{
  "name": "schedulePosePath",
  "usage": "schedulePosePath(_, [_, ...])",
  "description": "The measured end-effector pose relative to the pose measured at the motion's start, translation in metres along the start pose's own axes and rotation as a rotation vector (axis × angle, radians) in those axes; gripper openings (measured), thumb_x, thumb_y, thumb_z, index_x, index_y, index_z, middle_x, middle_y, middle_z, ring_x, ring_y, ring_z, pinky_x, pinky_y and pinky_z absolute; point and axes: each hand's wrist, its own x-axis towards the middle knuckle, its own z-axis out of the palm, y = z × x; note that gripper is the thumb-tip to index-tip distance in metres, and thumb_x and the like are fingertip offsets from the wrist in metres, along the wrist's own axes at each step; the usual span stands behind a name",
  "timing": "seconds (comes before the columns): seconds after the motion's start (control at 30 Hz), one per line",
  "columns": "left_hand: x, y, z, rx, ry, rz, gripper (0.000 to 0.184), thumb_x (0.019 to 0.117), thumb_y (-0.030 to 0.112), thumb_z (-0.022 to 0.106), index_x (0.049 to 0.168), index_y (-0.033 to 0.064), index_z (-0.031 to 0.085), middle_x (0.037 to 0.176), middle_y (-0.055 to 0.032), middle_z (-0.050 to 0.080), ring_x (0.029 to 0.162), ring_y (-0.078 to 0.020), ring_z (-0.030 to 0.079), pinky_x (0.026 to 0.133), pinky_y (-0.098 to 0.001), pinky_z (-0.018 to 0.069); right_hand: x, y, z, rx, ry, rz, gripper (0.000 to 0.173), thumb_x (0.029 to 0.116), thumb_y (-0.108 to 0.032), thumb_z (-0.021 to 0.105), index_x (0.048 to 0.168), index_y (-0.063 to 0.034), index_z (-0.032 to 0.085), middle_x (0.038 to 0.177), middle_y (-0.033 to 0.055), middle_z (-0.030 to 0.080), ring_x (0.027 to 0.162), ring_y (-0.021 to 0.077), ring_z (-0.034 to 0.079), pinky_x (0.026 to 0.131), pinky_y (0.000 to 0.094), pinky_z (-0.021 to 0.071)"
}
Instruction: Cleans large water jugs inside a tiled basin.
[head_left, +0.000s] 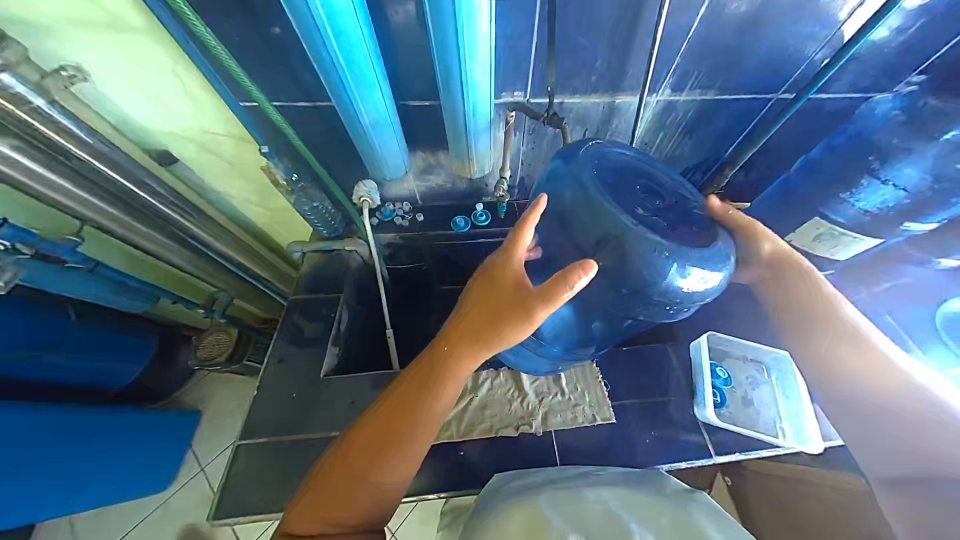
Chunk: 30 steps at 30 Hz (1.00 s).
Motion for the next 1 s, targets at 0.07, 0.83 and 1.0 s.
schedulePosePath(0.07, [-0.004, -0.011, 0.000, -0.047, 0.005, 0.002, 0.085, 0.0946, 0.047, 0.065, 0.165, 0.0260, 0.022, 0.151, -0.0102, 0.053, 0.130, -0.0217, 0.058, 0.105, -0.0431, 0.0507, 0.000, -0.001, 0.001, -0.044, 0.039, 0.026, 0.048, 0.0999, -0.054, 0.043, 0.136, -0.0237, 0.049, 0.110, -0.0015, 0.069, 0.098, 0.0116, 0.070, 0.082, 0.0332, 0.0610])
schedulePosePath(0.83, [0.116, -0.189, 0.179, -0.255, 0.329, -0.535, 0.064, 0.1026, 0.037, 0.061, 0.155, 0.0078, 0.038, 0.148, -0.0226, 0.052, 0.132, -0.0344, 0.055, 0.108, -0.0503, 0.0458, 0.117, 0.183, -0.111, -0.030, 0.170, 0.103, 0.083, 0.0890, -0.035, 0.073, 0.159, -0.0300, 0.028, 0.141, 0.0173, 0.056, 0.114, 0.0350, 0.062, 0.086, 0.0548, 0.0548])
schedulePosePath(1.0, [0.139, -0.202, 0.183, 0.236, 0.390, -0.527, 0.074, 0.1009, 0.045, 0.060, 0.159, 0.0095, 0.033, 0.154, -0.0176, 0.047, 0.142, -0.0309, 0.047, 0.117, -0.0557, 0.0359, 0.116, 0.188, -0.110, -0.108, -0.077, 0.228, 0.086, 0.0976, -0.035, 0.069, 0.164, -0.0325, 0.015, 0.158, 0.0158, 0.042, 0.134, 0.0372, 0.053, 0.101, 0.0569, 0.0508])
